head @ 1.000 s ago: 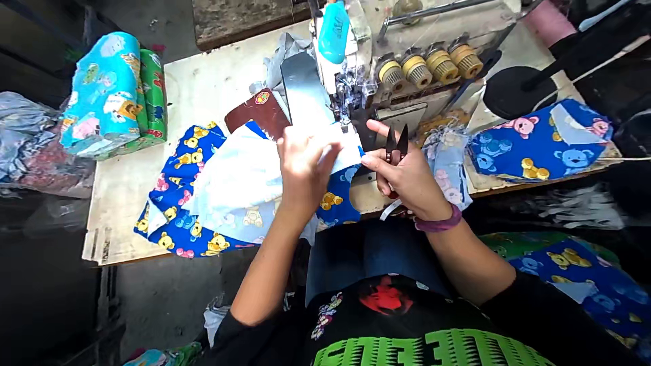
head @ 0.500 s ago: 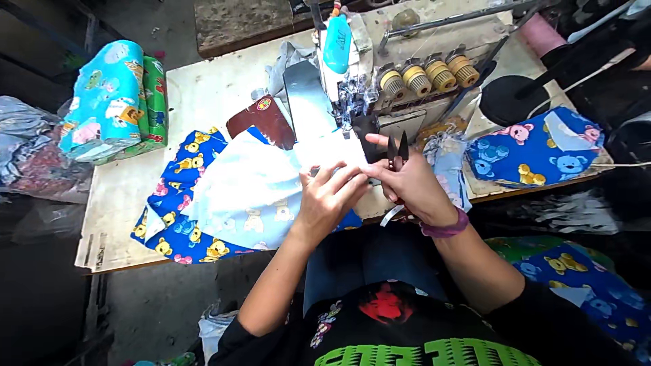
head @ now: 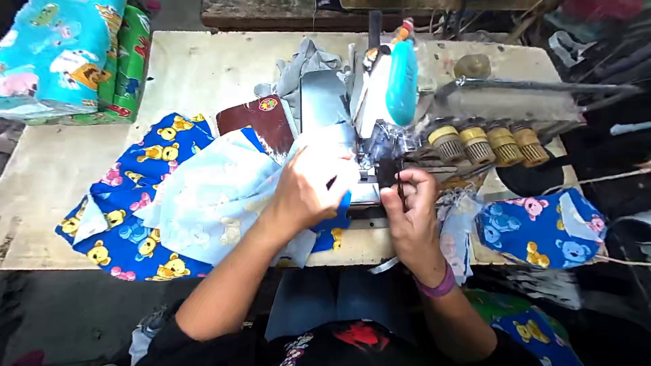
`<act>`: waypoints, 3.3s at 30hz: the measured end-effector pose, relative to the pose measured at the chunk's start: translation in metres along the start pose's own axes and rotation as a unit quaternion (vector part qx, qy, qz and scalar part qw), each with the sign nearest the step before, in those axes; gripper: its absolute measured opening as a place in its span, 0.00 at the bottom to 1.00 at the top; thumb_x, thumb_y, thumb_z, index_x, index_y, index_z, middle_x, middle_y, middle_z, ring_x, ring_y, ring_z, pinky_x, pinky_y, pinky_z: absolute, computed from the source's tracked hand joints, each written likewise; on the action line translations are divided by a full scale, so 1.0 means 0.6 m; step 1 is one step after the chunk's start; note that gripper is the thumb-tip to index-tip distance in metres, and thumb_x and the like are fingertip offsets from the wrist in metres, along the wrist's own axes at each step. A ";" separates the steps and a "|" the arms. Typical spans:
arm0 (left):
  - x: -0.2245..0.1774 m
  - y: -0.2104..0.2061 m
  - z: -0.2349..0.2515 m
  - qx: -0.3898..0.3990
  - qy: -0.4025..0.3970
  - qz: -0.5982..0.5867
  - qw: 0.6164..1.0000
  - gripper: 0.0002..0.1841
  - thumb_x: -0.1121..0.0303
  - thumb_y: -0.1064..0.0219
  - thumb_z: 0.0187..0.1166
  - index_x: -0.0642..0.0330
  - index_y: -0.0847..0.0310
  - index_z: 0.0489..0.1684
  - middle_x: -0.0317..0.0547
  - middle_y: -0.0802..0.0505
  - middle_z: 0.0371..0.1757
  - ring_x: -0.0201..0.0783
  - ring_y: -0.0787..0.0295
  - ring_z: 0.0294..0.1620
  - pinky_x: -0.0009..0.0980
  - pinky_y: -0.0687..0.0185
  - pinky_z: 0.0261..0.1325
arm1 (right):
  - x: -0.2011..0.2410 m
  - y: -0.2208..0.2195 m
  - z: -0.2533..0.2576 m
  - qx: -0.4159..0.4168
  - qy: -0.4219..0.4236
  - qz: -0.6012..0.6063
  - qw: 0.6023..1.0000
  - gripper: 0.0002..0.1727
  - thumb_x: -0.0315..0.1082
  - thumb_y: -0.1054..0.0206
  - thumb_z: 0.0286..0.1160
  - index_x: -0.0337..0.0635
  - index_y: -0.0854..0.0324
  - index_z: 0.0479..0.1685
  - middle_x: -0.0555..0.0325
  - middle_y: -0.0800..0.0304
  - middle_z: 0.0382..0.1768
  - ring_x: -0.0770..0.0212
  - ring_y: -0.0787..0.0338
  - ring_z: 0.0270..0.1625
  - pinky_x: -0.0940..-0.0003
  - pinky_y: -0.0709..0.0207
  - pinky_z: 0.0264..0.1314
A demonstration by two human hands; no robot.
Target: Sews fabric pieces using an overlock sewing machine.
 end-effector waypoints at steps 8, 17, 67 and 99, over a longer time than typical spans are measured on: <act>0.050 0.061 0.073 0.076 0.114 0.026 0.990 0.11 0.67 0.34 0.81 0.65 0.08 0.43 0.57 0.11 0.46 0.48 0.14 0.49 0.44 0.19 0.56 | 0.041 0.028 -0.030 -0.029 0.033 -0.089 0.995 0.19 0.41 0.29 0.75 0.31 0.18 0.50 0.54 0.11 0.32 0.74 0.16 0.30 0.80 0.21 0.36; -0.096 0.113 -0.017 -0.014 -0.004 -0.073 0.997 0.08 0.74 0.34 0.82 0.71 0.11 0.42 0.47 0.17 0.33 0.27 0.23 0.32 0.17 0.27 0.38 | 0.086 0.010 0.027 -0.014 0.093 -0.173 0.980 0.12 0.33 0.31 0.78 0.30 0.18 0.45 0.41 0.11 0.37 0.47 0.12 0.28 0.52 0.23 0.25; -0.066 0.011 -0.050 0.015 0.066 0.024 0.997 0.08 0.71 0.30 0.80 0.65 0.06 0.41 0.55 0.09 0.45 0.47 0.14 0.52 0.39 0.21 0.60 | -0.019 -0.013 -0.069 0.016 -0.184 0.233 0.955 0.09 0.27 0.24 0.68 0.41 0.20 0.40 0.66 0.14 0.31 0.81 0.26 0.15 0.85 0.28 0.17; -0.087 -0.025 -0.066 -0.009 -0.045 0.103 0.994 0.05 0.71 0.30 0.79 0.56 0.06 0.39 0.48 0.07 0.47 0.48 0.14 0.54 0.51 0.32 0.61 | 0.009 0.029 -0.044 0.095 -0.168 0.278 0.941 0.26 0.22 0.29 0.75 0.45 0.25 0.74 0.65 0.06 0.37 0.79 0.23 0.14 0.86 0.30 0.14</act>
Point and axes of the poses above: each hand's wrist, its own z-axis towards the middle knuckle, its own y-axis out of the back of the hand, x = y × z, the point moved 4 cm from there along z, towards the middle knuckle
